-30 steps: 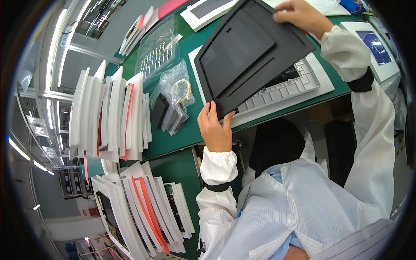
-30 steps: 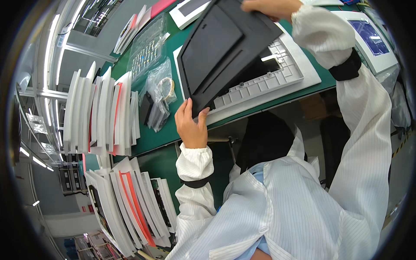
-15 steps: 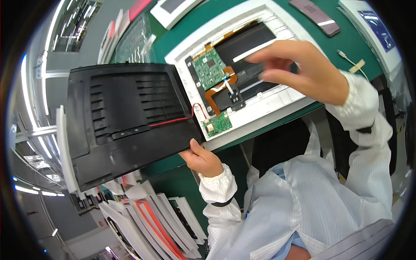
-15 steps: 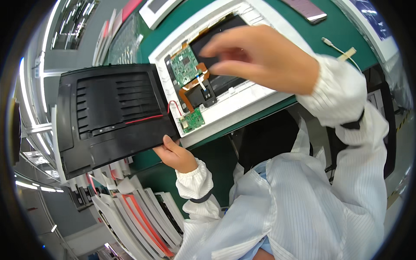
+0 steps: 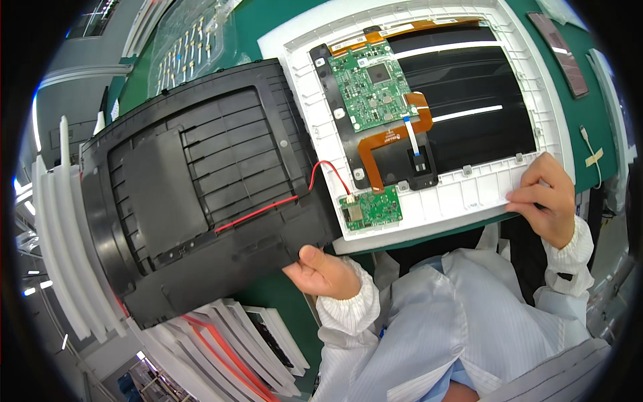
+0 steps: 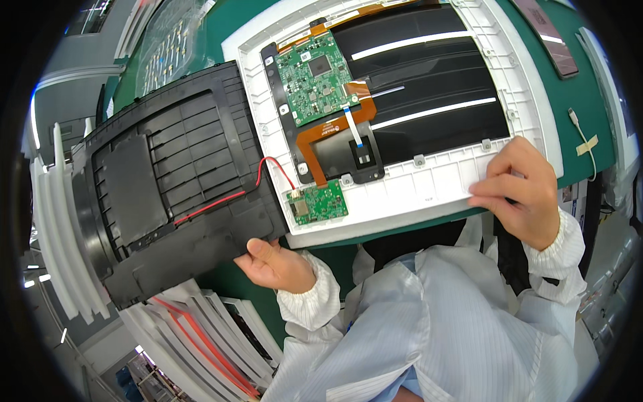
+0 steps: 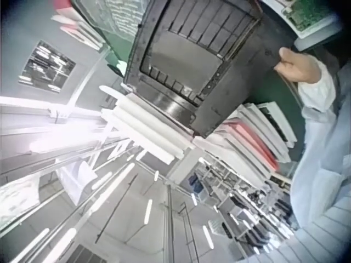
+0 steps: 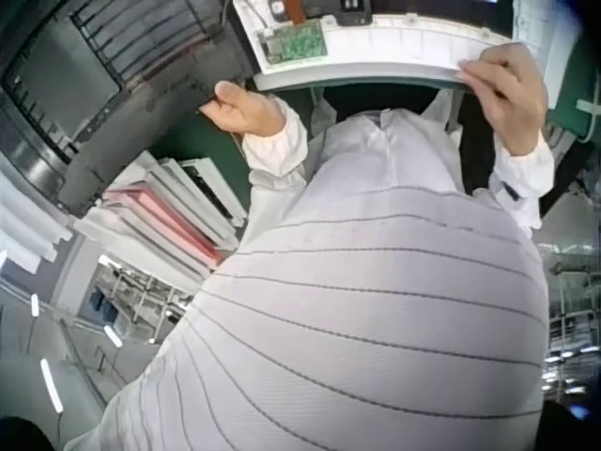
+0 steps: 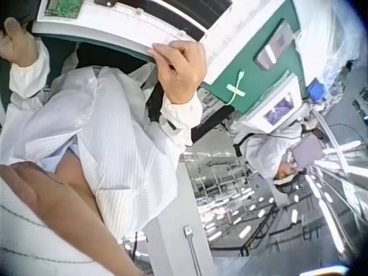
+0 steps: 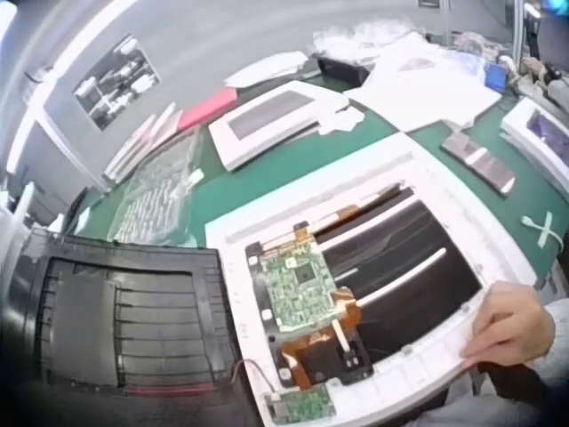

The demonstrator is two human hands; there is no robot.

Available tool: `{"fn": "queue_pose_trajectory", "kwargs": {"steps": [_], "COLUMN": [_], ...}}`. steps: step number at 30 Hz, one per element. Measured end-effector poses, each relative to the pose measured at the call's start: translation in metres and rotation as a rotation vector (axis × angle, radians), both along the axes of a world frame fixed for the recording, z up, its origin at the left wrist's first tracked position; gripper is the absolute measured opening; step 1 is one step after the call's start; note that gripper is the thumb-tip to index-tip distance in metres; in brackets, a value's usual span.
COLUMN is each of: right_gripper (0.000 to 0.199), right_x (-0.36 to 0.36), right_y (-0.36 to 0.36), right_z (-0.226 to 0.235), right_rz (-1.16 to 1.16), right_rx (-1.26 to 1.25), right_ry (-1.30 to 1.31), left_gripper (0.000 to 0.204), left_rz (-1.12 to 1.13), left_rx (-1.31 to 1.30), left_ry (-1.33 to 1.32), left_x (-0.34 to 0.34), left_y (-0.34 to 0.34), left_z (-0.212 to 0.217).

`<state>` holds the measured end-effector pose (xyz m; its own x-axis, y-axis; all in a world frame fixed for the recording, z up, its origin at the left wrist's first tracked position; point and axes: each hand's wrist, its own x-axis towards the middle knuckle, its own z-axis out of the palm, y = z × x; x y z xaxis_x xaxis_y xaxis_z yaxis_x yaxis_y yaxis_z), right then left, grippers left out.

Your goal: Assembling and inspecting electronic components including a screen assembly and back panel on a workstation.

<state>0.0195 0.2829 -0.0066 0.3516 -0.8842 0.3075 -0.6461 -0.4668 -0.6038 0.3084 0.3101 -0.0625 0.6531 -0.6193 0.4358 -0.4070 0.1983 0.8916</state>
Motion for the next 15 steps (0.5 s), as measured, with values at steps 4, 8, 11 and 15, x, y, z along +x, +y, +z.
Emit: {"fn": "queue_pose_trajectory", "kwargs": {"steps": [4,8,11,15], "right_gripper": [0.02,0.02,0.021,0.021], "right_x": [-0.001,0.0,-0.004,-0.006], "right_y": [-0.002,-0.008,-0.007,-0.012], "right_z": [0.001,0.003,0.002,0.003], "right_rz": [0.004,0.042,0.033,0.053], "right_rx": [0.024,0.061,0.087,0.064], "right_ry": [0.001,-0.034,-0.026,-0.026], "left_gripper": [0.046,0.045,0.046,0.049], "left_rz": [0.143,0.095,0.056,0.048], "left_rx": [0.062,-0.039,-0.012,-0.041], "left_ry": [-0.08,0.062,0.003,0.03], "left_x": [0.008,-0.002,-0.001,-0.005], "left_y": [0.007,0.0,0.003,-0.004], "left_z": [-0.013,-0.001,-0.002,0.0]}}
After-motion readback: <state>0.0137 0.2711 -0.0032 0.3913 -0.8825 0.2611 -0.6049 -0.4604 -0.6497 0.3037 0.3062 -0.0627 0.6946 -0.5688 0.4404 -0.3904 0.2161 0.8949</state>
